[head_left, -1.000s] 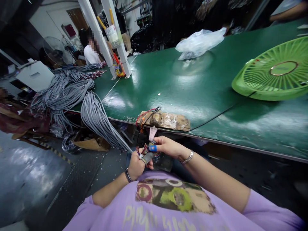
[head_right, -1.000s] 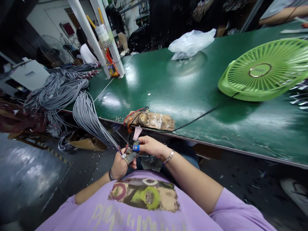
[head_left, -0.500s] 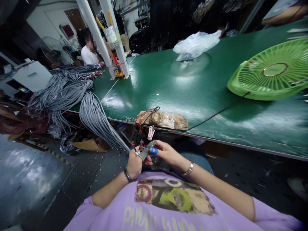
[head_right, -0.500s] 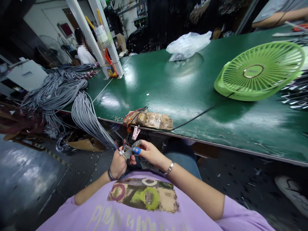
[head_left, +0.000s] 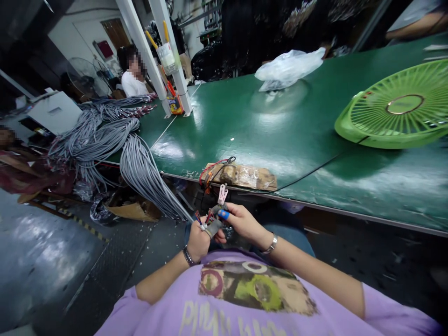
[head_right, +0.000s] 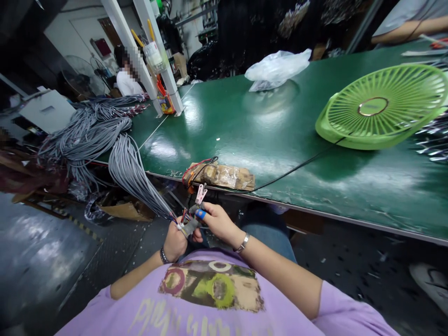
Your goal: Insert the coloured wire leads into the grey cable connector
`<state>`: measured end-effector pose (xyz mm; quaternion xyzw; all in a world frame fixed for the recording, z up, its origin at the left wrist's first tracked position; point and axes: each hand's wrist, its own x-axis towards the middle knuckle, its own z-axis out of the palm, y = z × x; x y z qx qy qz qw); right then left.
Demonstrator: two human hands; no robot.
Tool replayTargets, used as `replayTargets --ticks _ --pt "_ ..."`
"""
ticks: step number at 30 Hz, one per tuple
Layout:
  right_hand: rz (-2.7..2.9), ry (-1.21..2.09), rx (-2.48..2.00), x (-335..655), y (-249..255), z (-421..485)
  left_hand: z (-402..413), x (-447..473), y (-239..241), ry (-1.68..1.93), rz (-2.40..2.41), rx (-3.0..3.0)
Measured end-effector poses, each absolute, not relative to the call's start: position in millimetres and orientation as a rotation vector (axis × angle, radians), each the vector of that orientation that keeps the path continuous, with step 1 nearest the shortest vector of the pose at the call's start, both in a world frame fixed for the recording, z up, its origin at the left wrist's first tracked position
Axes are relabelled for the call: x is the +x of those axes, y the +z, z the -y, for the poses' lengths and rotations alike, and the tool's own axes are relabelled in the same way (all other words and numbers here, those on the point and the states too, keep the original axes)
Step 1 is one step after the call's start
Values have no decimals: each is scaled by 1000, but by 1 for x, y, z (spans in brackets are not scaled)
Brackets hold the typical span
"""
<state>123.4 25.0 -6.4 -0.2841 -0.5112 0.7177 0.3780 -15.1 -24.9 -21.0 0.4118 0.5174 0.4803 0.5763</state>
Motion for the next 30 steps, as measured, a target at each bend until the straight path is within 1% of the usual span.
replayTargets --ticks 2,5,10,14,19,24,30 --pt "1209 1769 -819 126 -12 -29 24 -14 -23 1183 -1221 909" --pt "1145 1831 -850 130 -17 -31 22 -12 -23 1217 -1224 873" --pt "1327 1925 -704 128 -4 -28 21 -11 -22 1187 -1244 888" --pt "1323 1993 -613 125 7 -25 21 -10 -21 1173 -1237 934" --pt "1208 1924 -716 123 4 -22 21 -8 -18 1237 -1252 914" --pt "1159 1964 -674 122 -2 -21 21 -6 -18 1259 -1287 882" --pt "1134 1806 -823 125 -5 -22 19 -8 -19 1294 -1283 850"
